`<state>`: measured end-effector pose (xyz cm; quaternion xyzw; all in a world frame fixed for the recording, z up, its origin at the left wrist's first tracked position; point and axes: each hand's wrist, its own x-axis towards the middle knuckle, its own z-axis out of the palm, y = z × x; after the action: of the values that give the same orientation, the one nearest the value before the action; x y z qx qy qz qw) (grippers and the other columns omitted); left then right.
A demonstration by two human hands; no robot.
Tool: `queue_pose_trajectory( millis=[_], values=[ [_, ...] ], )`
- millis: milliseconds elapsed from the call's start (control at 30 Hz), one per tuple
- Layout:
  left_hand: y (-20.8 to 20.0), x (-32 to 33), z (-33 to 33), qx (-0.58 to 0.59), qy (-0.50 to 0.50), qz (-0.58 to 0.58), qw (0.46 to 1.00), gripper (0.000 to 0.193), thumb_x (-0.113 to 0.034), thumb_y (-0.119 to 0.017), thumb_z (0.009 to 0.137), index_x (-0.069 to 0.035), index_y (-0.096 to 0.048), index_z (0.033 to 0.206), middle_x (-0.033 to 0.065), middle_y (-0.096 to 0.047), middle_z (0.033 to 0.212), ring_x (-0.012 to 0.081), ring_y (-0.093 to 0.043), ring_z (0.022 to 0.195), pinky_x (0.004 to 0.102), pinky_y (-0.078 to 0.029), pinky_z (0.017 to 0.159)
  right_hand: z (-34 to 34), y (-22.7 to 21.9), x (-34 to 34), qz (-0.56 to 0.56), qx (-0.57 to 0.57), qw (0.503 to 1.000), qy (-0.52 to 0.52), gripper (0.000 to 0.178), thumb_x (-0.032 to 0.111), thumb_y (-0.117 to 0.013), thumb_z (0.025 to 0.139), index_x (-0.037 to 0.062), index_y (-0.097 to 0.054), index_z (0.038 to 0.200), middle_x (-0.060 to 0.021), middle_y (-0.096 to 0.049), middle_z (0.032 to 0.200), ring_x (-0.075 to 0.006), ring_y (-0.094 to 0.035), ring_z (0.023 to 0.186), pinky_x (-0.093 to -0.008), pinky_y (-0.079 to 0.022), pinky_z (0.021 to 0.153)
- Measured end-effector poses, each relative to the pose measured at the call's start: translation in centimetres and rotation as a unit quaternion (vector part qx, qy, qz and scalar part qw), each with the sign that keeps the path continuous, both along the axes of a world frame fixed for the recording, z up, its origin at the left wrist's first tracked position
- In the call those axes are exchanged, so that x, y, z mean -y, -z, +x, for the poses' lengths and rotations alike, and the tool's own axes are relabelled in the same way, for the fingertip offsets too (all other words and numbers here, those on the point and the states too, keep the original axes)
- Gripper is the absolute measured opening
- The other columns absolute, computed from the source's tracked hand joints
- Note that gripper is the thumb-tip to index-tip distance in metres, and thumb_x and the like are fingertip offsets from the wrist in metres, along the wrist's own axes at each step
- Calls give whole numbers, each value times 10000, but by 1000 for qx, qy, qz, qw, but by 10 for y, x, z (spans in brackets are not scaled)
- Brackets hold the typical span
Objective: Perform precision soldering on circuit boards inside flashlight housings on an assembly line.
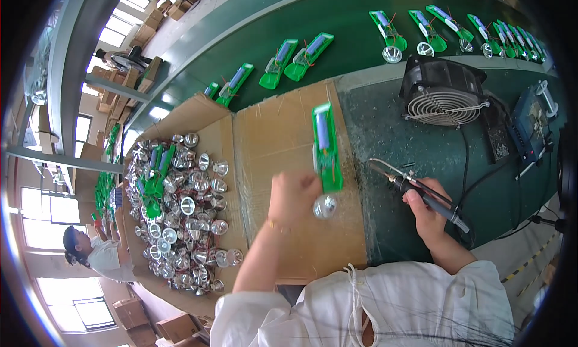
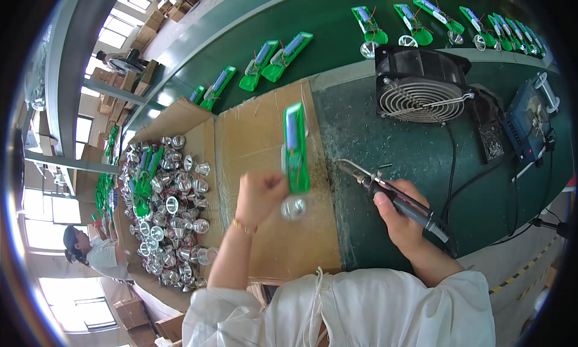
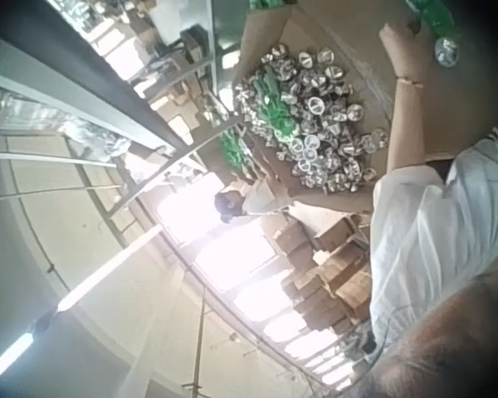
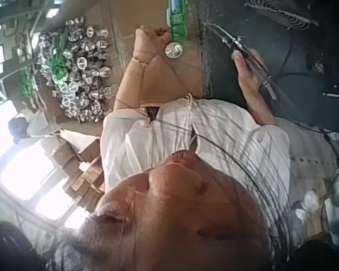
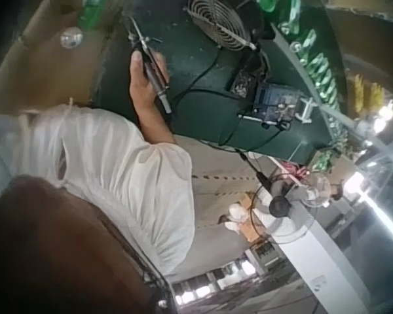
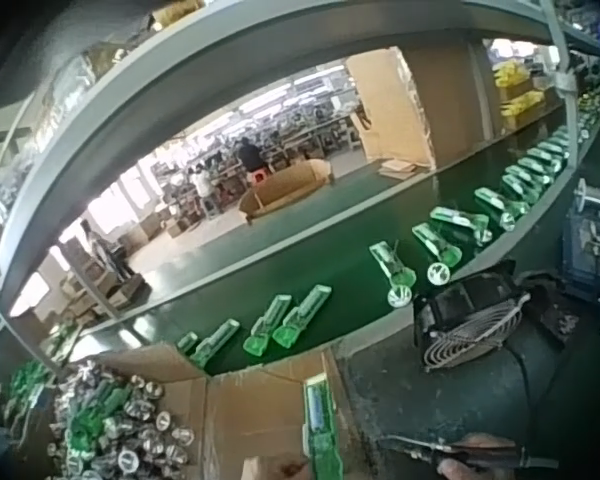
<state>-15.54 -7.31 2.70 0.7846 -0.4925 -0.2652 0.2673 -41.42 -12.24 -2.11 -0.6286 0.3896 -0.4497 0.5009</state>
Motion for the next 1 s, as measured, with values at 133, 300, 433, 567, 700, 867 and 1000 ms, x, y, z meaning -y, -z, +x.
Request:
queue_pose_trajectory(
  millis=[133,300,433,567,700,867,1000],
  values=[
    [4,133,30,66,47,-53,995,157,-199,-618,691,-55,-679,678,131,-611,579,245,-627,564,336,-498,578,8,2,-2,28,-25,999,32,173,111,-682,767,3,-617,885,-38,-597,698,-96,-546,616,-234,-435,569],
    [19,226,73,177,-58,-261,947,252,-297,-679,724,-60,-696,808,93,-659,688,243,-632,620,343,-503,636,13,7,-1,54,-10,998,40,167,76,-693,747,12,-612,878,-38,-591,676,-87,-540,595,-227,-435,555],
    [14,227,99,307,14,-105,946,506,-364,-731,674,-90,-623,1085,152,-628,1023,303,-591,955,373,-468,829,9,4,1,112,-18,993,36,155,81,-685,761,10,-607,874,-26,-577,661,-63,-512,591,-215,-421,543],
    [24,212,98,297,63,-18,952,642,-370,-714,669,-120,-510,1224,158,-597,1080,311,-573,990,399,-469,851,11,7,2,126,2,992,23,161,89,-683,764,6,-606,879,-26,-577,665,-65,-510,593,-216,-422,547],
    [11,142,77,271,40,-118,954,552,-281,-689,669,-92,-537,1166,178,-598,980,326,-575,931,413,-480,779,12,17,1,83,-9,996,39,158,90,-672,771,-5,-602,876,-40,-598,695,-81,-540,608,-222,-435,565],
    [16,-3,5,207,-33,-93,973,569,-280,-696,686,-72,-488,1173,154,-525,1025,329,-578,903,396,-499,734,13,12,1,92,9,995,40,153,64,-613,824,-30,-568,936,-76,-608,725,-111,-585,635,-220,-467,584],
    [13,-71,-34,133,-79,-83,985,664,-332,-726,686,-71,-421,1215,152,-458,1114,295,-581,852,379,-509,674,18,17,5,61,17,998,25,183,109,-584,855,-32,-563,969,-65,-595,737,-102,-571,627,-204,-461,573]
  ],
)
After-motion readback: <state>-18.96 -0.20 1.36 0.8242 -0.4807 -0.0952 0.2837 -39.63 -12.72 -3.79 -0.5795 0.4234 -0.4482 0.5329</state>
